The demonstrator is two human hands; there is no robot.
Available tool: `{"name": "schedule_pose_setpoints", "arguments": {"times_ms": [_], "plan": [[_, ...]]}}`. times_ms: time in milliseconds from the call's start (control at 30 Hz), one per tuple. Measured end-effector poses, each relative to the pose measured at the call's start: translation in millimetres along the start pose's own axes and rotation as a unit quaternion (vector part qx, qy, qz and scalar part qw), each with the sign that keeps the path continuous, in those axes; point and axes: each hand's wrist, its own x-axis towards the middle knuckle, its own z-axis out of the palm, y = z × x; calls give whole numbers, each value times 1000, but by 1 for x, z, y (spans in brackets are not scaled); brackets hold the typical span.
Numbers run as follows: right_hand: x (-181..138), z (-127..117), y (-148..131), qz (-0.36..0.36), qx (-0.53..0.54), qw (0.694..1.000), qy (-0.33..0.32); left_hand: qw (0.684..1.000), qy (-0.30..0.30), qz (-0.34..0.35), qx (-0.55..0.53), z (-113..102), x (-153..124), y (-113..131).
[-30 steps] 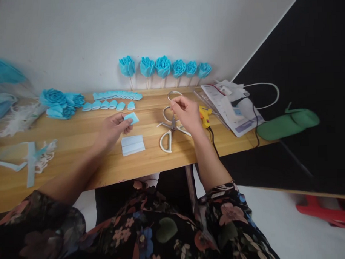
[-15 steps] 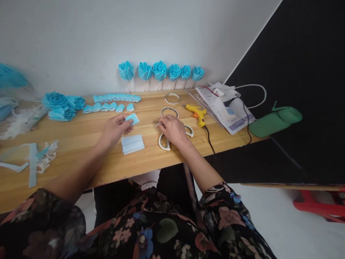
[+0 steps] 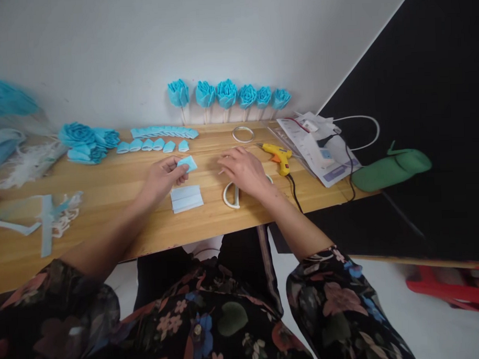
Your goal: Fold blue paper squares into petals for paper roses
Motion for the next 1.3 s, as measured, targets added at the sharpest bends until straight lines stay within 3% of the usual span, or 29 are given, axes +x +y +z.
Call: {"name": "schedule_pose_setpoints", "arguments": {"times_ms": [167, 400, 633, 867, 1100, 1300], "plan": [[0, -13, 12, 103, 63, 992, 32, 1000, 1, 6, -2, -1, -1, 2], [-22, 5, 21, 174, 90, 978, 74, 1000, -3, 2, 5, -1, -3, 2], [-22, 24, -3, 125, 19, 992, 24, 1000, -1, -17, 8, 0, -4, 5], [-15, 35, -9, 138, -70, 987, 36, 1000, -3, -26, 15, 4, -7, 10], [-13, 44, 6, 169, 17, 983, 70, 1000, -4, -25, 13, 1, -6, 8], [-16, 45, 14, 213, 140, 961, 112, 1000, -8, -19, 7, -1, -5, 3]]}}
